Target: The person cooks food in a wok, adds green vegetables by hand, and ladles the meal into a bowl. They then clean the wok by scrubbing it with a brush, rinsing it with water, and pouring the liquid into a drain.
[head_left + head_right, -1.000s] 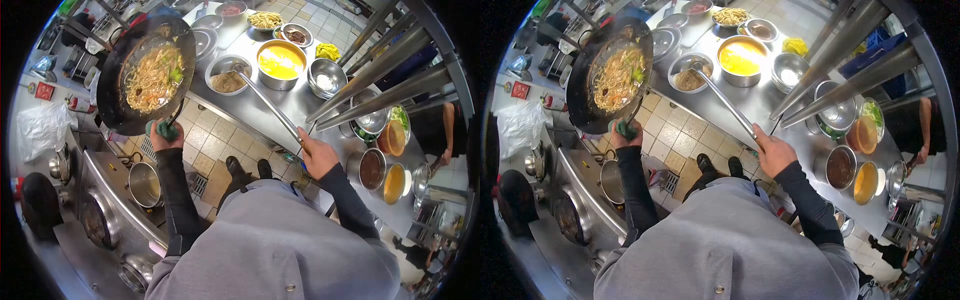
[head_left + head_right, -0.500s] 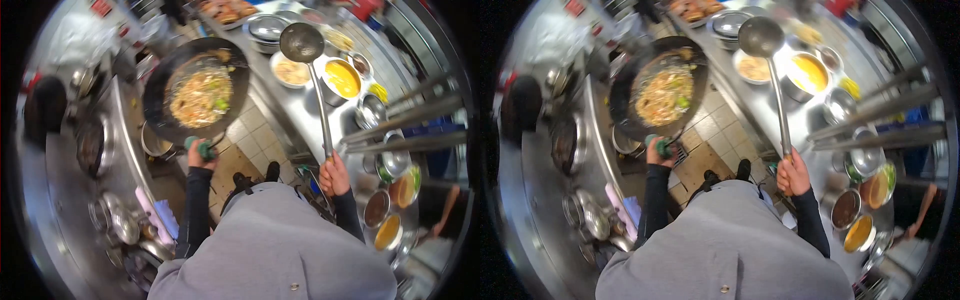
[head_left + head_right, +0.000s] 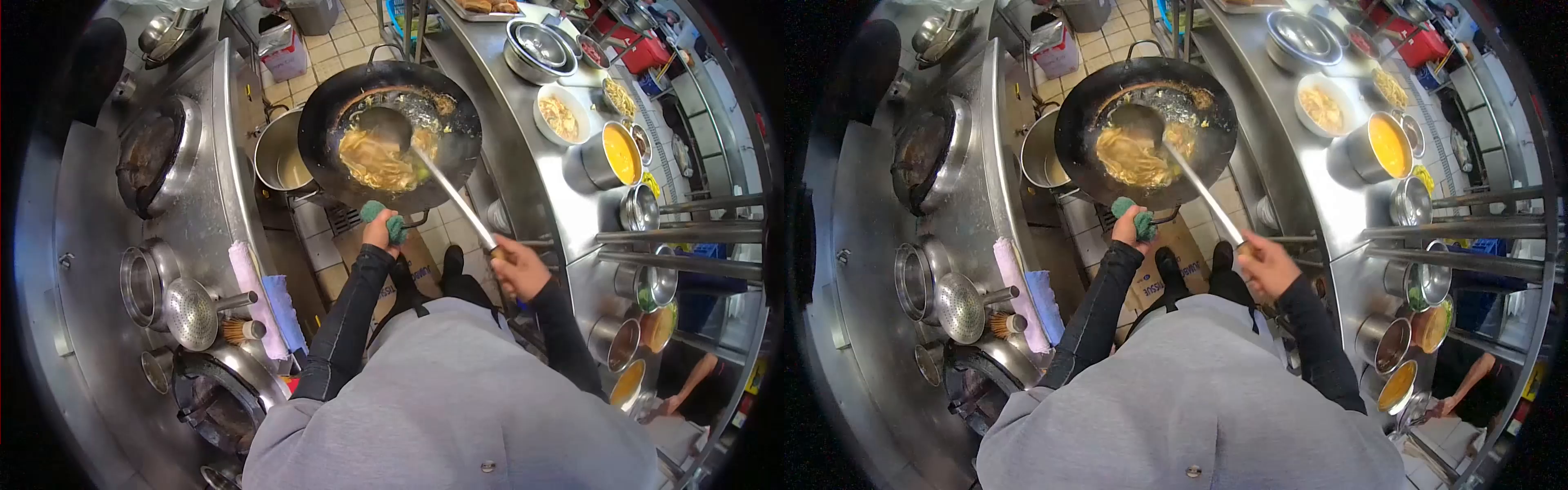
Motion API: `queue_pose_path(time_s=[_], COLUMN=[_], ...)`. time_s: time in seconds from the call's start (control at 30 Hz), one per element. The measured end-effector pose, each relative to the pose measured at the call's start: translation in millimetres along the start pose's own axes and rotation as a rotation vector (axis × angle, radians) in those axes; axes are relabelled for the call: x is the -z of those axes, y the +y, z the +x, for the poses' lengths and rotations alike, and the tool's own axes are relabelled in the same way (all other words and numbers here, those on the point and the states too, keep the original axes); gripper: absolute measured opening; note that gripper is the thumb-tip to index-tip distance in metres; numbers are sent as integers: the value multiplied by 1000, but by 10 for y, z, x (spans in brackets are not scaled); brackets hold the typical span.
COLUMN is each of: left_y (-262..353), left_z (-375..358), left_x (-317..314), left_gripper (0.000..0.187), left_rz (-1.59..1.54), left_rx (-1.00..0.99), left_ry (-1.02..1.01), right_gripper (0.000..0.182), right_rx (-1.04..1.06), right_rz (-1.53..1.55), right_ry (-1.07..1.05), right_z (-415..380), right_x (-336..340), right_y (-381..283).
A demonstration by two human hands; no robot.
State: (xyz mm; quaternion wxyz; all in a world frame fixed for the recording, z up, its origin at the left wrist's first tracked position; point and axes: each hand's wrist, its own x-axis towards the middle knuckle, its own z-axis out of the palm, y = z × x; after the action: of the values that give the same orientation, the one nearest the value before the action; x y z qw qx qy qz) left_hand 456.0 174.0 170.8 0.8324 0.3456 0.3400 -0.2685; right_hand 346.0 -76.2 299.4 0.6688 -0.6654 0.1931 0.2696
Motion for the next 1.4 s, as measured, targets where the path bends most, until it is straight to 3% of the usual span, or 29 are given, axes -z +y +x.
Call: queue_pose_path(time_s=[0.03, 0.07, 0.1, 0.17, 0.2, 0.23, 0.27, 0.3, 0.37, 0.4, 0.47, 0.5, 0.57, 0.63, 0.67, 0.7, 0.73, 0.77, 0.83, 0.9, 1.0, 1.13, 1.27, 1.4], left_y=[24, 53, 54, 28, 13, -13, -42, -104, -116, -116, -207, -271, -231, -60, -2, 33, 68, 82, 97, 68, 42, -110, -301, -355], left_z=[-17, -21, -27, 4, 32, 94, 168, 313, 473, 395, 728, 903, 839, 475, 342, 330, 160, 90, -169, -409, -300, -363, -128, -39], left_x=[57, 93, 119, 97, 70, 53, 43, 92, 56, -53, 188, 341, 379, 291, 259, 368, 233, 230, 16, -294, -412, -1018, -1566, -1974], left_gripper=[13, 13, 13, 13, 13, 13, 14, 14, 19, 22, 23, 24, 18, 12, 10, 12, 13, 14, 14, 13, 16, 13, 13, 10], left_rz=[27, 54, 60, 115, 114, 146, 179, 182, 226, 328, 310, 283, 237, 154, 92, 15, 24, 28, 0, 19, 35, 36, 33, 49], left_rx=[-5, -18, -13, -79, -79, -122, -165, -164, -257, -291, -336, -367, -444, -206, -109, -3, 15, 33, 45, -6, 83, 54, -4, -119], left_ry=[15, 25, 24, 79, 76, 79, 83, 84, 128, 349, 310, 271, 288, 79, 96, -80, 11, -27, -32, 51, -168, -156, -240, -221], right_gripper=[54, 51, 51, 48, 47, 50, 54, 50, 42, 42, 38, 38, 34, 34, 34, 33, 31, 31, 36, 33, 23, 22, 25, 32], right_rx=[-44, 344, 340, 381, 466, 44, -177, -207, -283, -278, -388, -384, -429, -406, -392, -374, -339, -318, -253, -199, -174, -35, 29, 223], right_rz=[-45, -432, -427, -965, -956, -480, -19, 54, 507, 516, 1000, 1008, 1329, 1354, 1345, 1335, 1240, 1243, 1003, 1017, 1123, 1092, 1155, 1076], right_ry=[68, 201, 206, 501, 527, 290, 163, 95, -195, -200, -474, -486, -737, -742, -772, -796, -755, -745, -582, -521, -562, -445, -415, -313], right_z=[-30, 217, 312, 511, 612, 453, 436, 397, 277, 282, 332, 311, 269, 151, 108, 68, 24, -38, -207, -373, -637, -1058, -1406, -1563], right_x=[37, 132, 72, -94, -201, -504, -678, -844, -989, -955, -805, -748, -624, -526, -472, -403, -349, -297, -178, 8, 321, 690, 1025, 1336], right_y=[-28, 380, 474, 525, 715, 356, 369, 337, 56, 34, -13, -12, -56, -84, -47, -32, -71, -130, -276, -398, -563, -821, -1048, -1076])
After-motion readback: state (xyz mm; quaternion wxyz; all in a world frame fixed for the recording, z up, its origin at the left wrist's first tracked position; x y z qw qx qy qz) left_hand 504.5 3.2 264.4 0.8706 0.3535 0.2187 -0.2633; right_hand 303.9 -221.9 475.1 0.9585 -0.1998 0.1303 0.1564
